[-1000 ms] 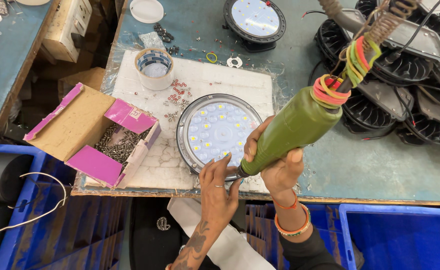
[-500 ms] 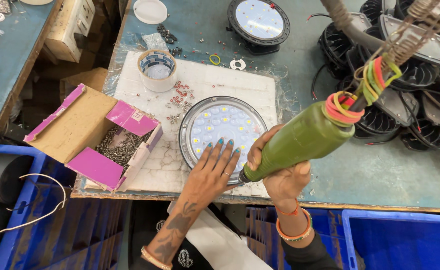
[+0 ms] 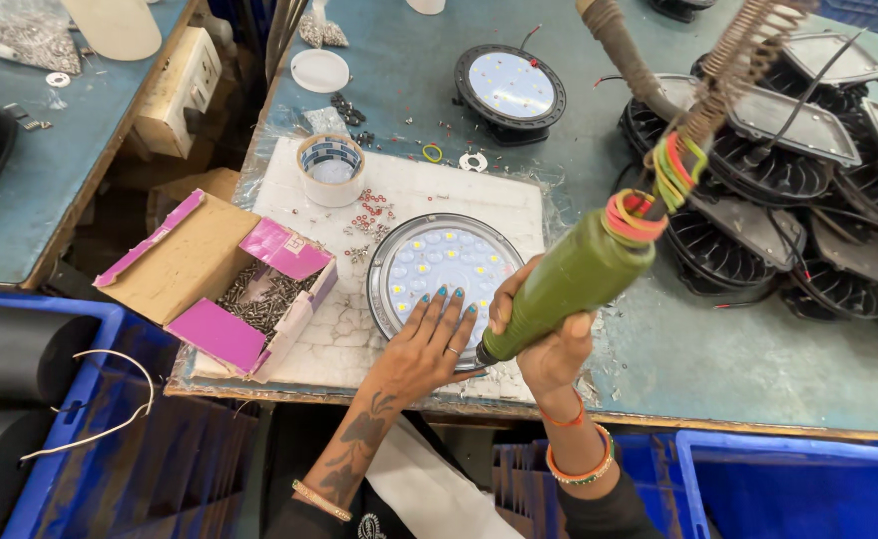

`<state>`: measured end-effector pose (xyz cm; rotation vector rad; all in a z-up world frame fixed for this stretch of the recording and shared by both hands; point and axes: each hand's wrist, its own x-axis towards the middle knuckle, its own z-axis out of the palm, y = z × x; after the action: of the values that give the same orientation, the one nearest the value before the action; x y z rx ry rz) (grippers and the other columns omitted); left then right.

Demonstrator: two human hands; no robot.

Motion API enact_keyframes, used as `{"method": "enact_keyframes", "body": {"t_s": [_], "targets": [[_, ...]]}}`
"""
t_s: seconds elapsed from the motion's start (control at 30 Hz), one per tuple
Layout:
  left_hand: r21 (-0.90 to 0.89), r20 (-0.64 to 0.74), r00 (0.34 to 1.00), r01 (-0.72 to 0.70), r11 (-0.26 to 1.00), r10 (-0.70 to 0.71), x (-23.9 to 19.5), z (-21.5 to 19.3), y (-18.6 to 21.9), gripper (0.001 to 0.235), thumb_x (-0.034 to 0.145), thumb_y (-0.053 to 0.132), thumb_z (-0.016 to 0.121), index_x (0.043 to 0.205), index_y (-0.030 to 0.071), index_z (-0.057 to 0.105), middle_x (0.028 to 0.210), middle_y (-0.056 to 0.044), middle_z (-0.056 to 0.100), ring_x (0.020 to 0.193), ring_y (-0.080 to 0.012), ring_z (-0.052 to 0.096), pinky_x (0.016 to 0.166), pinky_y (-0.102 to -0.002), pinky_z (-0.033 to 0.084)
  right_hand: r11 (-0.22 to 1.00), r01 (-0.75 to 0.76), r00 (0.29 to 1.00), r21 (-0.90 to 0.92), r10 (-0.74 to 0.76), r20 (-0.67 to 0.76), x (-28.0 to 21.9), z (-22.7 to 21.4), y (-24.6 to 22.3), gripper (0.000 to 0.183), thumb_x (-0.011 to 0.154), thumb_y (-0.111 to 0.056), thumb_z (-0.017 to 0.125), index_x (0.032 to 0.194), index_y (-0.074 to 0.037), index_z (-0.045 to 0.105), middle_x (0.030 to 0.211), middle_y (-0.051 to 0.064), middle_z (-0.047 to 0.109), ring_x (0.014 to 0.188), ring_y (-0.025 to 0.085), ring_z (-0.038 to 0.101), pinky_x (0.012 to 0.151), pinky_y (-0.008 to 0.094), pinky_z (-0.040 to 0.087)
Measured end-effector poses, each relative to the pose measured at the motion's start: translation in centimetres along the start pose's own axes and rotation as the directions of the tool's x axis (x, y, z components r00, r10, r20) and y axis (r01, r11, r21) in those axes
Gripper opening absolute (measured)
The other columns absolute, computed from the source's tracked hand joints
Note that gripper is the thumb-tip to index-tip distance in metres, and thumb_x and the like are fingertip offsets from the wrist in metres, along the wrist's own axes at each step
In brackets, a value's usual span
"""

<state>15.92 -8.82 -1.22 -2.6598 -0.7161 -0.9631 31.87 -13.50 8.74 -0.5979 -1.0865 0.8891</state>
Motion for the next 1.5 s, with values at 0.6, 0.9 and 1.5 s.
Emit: {"method": "enact_keyframes", "body": {"t_s": [0.6, 0.9, 1.5], "targets": [[-0.295, 0.065, 0.986, 0.165, 0.941, -0.152, -0.8, -2.6, -0.7, 0.077, 0.088, 0.057, 0.066, 0.144, 0.006, 0.053, 0.151, -0.017, 0.050, 0.141, -0.0349, 0.044, 0.120, -0.055, 0.024, 0.977, 0.134, 0.990, -0.164, -0.140, -0.026, 4.1, -2.8, -2.7, 0.073, 0.099, -0.070, 0.057, 0.117, 0.000, 0.052, 0.083, 0.011, 0.053, 0.066, 0.019, 0.054, 0.056, 0.031, 0.044], [-0.221, 0.112, 0.937, 0.349, 0.911, -0.332, 2.1, -3.6, 1.8, 0.084, 0.086, 0.056, 0.065, 0.150, 0.006, 0.042, 0.156, -0.025, 0.036, 0.146, -0.0408, 0.030, 0.119, -0.058, 0.013, 0.958, 0.164, 0.979, -0.237, -0.188, -0.081, 4.6, -6.0, -7.3, 0.071, 0.101, -0.068, 0.057, 0.122, -0.001, 0.051, 0.093, 0.010, 0.052, 0.073, 0.018, 0.055, 0.060, 0.031, 0.046], [-0.707, 0.048, 0.471, 0.639, 0.303, -0.881, -1.8, -2.0, -1.1, 0.056, 0.096, 0.022, 0.064, 0.144, -0.003, 0.050, 0.133, -0.021, 0.066, 0.117, -0.0246, 0.067, 0.099, -0.030, 0.050, 0.981, 0.101, 0.994, -0.163, -0.092, 0.062, 7.0, -4.3, -7.9, 0.075, 0.104, -0.067, 0.057, 0.129, 0.003, 0.049, 0.088, 0.013, 0.055, 0.073, 0.019, 0.055, 0.068, 0.032, 0.047]]}}
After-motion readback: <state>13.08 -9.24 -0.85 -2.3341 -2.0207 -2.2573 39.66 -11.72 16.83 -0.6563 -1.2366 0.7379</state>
